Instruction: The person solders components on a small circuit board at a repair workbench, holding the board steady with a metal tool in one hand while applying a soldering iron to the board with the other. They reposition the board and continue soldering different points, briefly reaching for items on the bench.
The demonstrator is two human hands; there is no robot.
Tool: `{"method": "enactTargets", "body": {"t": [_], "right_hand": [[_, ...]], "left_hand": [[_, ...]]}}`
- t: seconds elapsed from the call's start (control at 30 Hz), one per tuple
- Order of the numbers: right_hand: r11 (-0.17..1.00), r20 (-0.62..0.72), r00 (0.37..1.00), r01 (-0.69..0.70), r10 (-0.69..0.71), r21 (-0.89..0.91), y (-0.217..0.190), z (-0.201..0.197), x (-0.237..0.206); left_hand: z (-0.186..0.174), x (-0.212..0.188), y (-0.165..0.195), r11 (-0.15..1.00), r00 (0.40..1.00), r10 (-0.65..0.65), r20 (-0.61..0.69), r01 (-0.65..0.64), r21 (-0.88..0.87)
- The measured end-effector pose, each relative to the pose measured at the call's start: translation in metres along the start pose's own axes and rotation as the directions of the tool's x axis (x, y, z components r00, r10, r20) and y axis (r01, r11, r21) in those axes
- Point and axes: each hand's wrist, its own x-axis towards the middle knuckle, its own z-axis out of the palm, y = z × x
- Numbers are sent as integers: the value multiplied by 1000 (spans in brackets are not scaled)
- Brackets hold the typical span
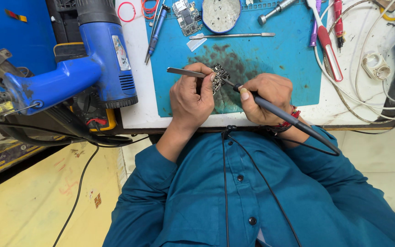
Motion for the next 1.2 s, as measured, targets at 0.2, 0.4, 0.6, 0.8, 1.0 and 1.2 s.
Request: {"method": "enactTargets", "body": {"t": [0.2,0.4,0.6,0.8,1.0,1.2], "right_hand": [[1000,0,1000,-1,1,-6,-1,-1,1],[1000,-4,1000,3,-3,-1,0,0,1],[1000,-3,1000,-4,4,-3,-1,1,0],[1000,0,1000,-16,16,-3,-1,-3,3],[1000,-29,999,-15,14,-1,-2,-3,3],[998,-23,998,-59,60,16,-3,-3,5]], "left_hand": [[0,0,0,1000,1000,-5,0,5,-1],[0,-1,0,1000,1000,-26,3,26,4],[0,-2,0,1000,1000,-15,3,15,6],[1,1,3,1000,1000,-23,6,23,8],[1,0,2,1000,1000,0,-6,0,8],[0,-7,-2,989,996,-73,-59,65,-132]]}}
